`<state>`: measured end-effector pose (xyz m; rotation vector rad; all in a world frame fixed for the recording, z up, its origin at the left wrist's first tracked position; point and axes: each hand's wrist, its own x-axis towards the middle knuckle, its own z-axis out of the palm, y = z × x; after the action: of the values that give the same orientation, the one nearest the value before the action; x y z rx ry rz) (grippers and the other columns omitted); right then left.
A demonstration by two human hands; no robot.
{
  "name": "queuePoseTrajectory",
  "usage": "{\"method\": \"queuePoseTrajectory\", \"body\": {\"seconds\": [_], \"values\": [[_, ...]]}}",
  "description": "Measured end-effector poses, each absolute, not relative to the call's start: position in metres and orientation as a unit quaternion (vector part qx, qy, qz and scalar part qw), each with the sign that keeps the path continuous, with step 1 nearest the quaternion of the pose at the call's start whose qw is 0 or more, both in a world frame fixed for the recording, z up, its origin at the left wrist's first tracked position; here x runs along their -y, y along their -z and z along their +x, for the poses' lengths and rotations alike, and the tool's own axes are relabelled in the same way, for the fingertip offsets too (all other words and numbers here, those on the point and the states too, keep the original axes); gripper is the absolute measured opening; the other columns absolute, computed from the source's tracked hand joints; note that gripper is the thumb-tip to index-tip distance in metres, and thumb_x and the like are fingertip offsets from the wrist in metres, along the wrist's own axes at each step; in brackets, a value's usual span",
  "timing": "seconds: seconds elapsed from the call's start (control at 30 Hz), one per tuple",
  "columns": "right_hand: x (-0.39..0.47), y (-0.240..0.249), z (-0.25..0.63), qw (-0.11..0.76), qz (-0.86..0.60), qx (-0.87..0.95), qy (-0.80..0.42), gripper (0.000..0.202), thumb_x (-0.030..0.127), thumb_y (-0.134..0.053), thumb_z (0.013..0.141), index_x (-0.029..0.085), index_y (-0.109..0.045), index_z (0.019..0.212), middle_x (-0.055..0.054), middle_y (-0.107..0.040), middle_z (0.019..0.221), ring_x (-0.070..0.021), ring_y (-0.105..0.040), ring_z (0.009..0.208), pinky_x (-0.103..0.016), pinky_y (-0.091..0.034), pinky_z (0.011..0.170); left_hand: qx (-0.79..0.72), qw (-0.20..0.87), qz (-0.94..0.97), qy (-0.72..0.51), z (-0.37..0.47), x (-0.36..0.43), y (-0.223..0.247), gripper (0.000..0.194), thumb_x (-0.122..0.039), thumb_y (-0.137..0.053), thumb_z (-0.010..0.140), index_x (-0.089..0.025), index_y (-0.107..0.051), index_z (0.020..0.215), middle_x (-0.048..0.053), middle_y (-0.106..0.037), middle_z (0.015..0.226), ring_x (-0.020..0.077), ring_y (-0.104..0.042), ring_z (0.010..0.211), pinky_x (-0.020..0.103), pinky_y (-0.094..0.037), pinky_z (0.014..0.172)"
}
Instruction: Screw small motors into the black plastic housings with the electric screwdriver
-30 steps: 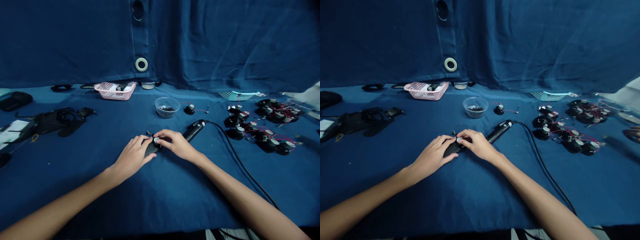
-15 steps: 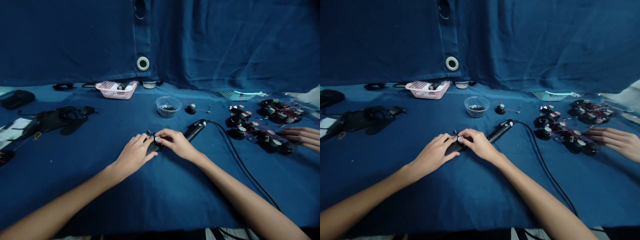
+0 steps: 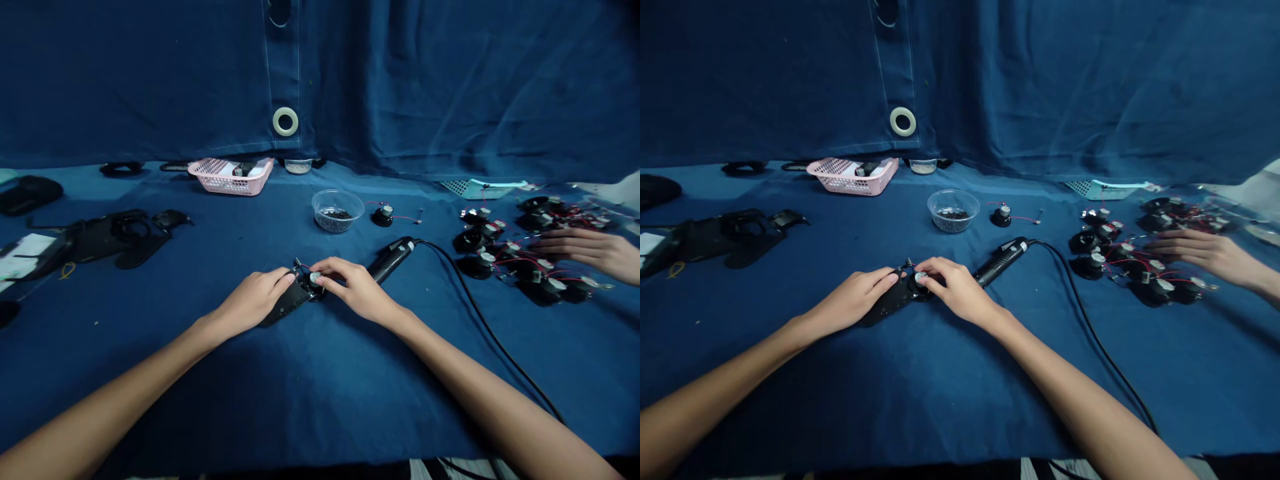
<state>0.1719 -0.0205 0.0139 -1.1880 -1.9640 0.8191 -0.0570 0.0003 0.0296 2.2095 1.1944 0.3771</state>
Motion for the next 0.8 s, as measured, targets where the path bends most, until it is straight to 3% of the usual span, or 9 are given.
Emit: {"method": "queuePoseTrajectory", "body": {"seconds": [0.1, 0.2, 0.33, 0.57, 0.8], "values": [[0.021, -0.013, 0.172, 0.348, -0.455, 0.756, -0.316, 0.023, 0.035, -0.054, 0.095, 0.022, -0.063, 0.111, -0.004, -0.068, 0.11, -0.0165, -0.065, 0.099, -0.033, -0.052, 0.091, -0.483, 0.262, 0.824, -0.138, -0.055, 0.003, -0.025, 0.055, -0.06, -0.038, 0.094, -0.024, -0.043, 0.135, 0.009, -0.069, 0.108, 0.0282, -0.068, 0.093, 0.034, -0.047, 0.072], [0.022, -0.012, 0.172, 0.351, -0.457, 0.754, -0.314, 0.022, 0.034, -0.054, 0.095, 0.022, -0.063, 0.111, -0.004, -0.068, 0.109, -0.0163, -0.065, 0.098, -0.033, -0.052, 0.091, -0.504, 0.211, 0.829, -0.124, -0.057, 0.008, -0.027, 0.084, -0.068, -0.063, 0.075, -0.024, -0.031, 0.139, 0.013, -0.064, 0.118, 0.0336, -0.068, 0.093, 0.038, -0.05, 0.07], [0.022, -0.012, 0.171, 0.352, -0.459, 0.753, -0.314, 0.022, 0.033, -0.054, 0.095, 0.022, -0.063, 0.112, -0.003, -0.068, 0.109, -0.0154, -0.065, 0.099, -0.031, -0.052, 0.091, -0.465, 0.178, 0.86, -0.11, -0.057, 0.013, -0.026, 0.066, -0.057, -0.062, 0.081, -0.03, -0.038, 0.136, 0.006, -0.06, 0.118, 0.0279, -0.068, 0.091, 0.035, -0.051, 0.071], [0.024, -0.012, 0.17, 0.355, -0.47, 0.745, -0.313, 0.025, 0.034, -0.053, 0.096, 0.022, -0.062, 0.116, -0.004, -0.067, 0.109, -0.0157, -0.066, 0.097, -0.031, -0.053, 0.09, -0.437, 0.134, 0.886, -0.08, -0.052, 0.01, -0.011, 0.078, -0.066, -0.044, 0.091, -0.026, -0.02, 0.153, 0.005, -0.055, 0.112, 0.0208, -0.065, 0.088, 0.029, -0.049, 0.068], [0.028, -0.01, 0.17, 0.35, -0.469, 0.768, -0.26, 0.024, 0.032, -0.052, 0.097, 0.023, -0.062, 0.117, -0.002, -0.065, 0.111, -0.0152, -0.064, 0.099, -0.03, -0.053, 0.09, -0.408, 0.061, 0.895, -0.168, -0.053, 0.016, -0.005, 0.061, -0.058, -0.043, 0.095, -0.025, -0.036, 0.147, 0.006, -0.055, 0.123, 0.021, -0.063, 0.099, 0.032, -0.054, 0.076]]}}
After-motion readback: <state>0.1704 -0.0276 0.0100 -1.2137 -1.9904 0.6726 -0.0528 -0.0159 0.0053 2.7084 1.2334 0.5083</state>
